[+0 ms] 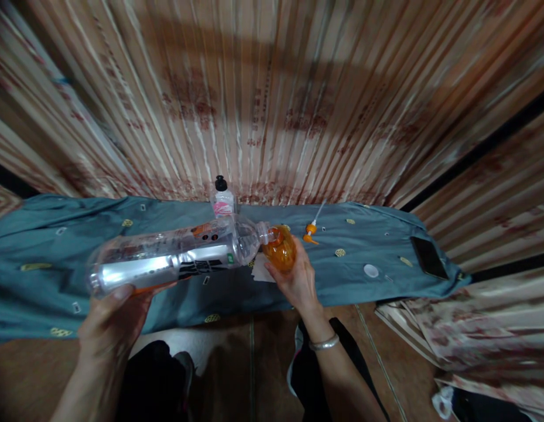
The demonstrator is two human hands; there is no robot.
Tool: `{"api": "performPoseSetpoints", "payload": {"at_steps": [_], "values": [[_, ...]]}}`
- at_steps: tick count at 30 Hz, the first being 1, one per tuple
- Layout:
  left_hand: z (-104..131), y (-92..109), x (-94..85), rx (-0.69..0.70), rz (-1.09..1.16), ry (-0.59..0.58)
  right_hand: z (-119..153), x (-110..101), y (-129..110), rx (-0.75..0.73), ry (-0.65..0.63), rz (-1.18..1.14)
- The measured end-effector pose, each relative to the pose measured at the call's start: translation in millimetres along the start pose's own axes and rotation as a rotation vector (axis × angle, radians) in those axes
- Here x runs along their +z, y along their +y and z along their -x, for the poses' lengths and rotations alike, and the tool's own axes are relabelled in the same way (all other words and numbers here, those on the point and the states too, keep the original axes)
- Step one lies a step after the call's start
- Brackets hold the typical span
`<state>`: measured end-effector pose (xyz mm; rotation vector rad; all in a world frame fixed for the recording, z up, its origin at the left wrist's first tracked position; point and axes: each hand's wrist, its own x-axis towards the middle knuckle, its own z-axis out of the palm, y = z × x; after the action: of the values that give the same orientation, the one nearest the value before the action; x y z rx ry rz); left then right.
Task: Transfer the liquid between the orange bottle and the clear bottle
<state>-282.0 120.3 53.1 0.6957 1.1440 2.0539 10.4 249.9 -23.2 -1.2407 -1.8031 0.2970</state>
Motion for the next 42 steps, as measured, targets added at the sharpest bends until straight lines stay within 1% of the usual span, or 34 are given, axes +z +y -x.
{"api": "performPoseSetpoints", "payload": {"at_steps": [9,13,17,21,32,35,39,42], "values": [[2,-2,-0.7,0.009,0.019,0.043,0,2,2,0.000,0.010,0.022],[1,-4,-1.9,0.006,0.036,0.016,-2,2,0,-0.012,0.015,0.033],[1,-7,2.9,0.057,0.046,0.074,-3,2,-1,-0.037,0.008,0.025],[2,-5,9.2,0.057,0.031,0.108,-3,3,-1,-0.048,0.018,0.018],[2,0,13.9,0.040,0.034,0.121,-2,3,-5,-0.046,0.027,0.013],[1,-1,11.2,0.051,0.041,0.132,-2,4,-4,-0.043,0.026,0.022],[-1,-2,4.6,0.043,0.041,0.083,-2,4,-2,-0.045,0.016,0.024],[-1,-2,5.9,0.034,0.061,0.099,-2,3,-1,-0.056,0.014,0.017]]}}
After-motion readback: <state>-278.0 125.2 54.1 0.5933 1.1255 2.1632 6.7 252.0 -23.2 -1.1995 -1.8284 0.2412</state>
